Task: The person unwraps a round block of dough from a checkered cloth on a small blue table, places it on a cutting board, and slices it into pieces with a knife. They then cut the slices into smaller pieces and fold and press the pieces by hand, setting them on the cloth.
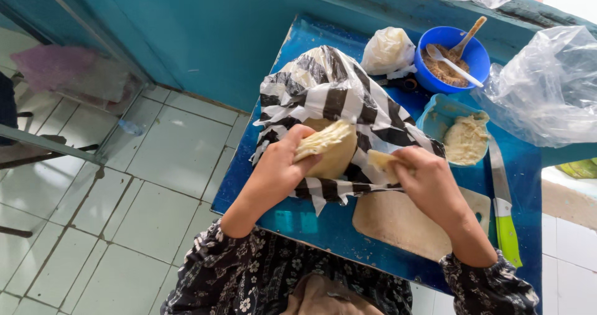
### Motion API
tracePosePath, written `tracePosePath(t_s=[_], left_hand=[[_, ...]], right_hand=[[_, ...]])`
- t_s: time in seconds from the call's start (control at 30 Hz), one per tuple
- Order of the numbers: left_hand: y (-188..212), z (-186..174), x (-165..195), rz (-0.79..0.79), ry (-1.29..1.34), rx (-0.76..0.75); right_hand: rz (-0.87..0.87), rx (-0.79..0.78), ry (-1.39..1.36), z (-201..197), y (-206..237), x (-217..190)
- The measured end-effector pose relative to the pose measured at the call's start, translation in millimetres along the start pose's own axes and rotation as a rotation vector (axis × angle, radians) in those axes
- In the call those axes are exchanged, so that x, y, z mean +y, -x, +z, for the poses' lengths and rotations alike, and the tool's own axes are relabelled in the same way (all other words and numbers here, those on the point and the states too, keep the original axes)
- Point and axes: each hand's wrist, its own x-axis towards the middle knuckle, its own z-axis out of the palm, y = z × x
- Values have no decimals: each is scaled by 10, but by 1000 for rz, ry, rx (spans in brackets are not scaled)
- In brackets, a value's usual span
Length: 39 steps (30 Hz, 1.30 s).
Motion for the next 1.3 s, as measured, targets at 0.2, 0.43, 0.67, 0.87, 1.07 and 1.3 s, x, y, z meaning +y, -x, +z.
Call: tracePosePath(t_s=[0.2, 0.43, 0.67, 0.87, 1.07, 1.3], left_hand=[[41, -89, -60, 138, 313, 183], [50, -367, -184, 129, 1063, 208], [220, -693, -129, 184, 1194, 280], [214, -676, -138, 95, 1313, 298], [226, -552, -191, 75, 1354, 257], [307, -101, -179, -15, 1336, 131]], right_hand=[[-31, -327, 338, 199, 22, -116], [10, -424, 539, 298, -52, -34], [29, -272, 537, 73, 26, -320], [-357, 178, 215, 221, -89, -839], [-557, -99, 239, 670, -207, -852], [-391, 147, 123, 345, 24, -623]])
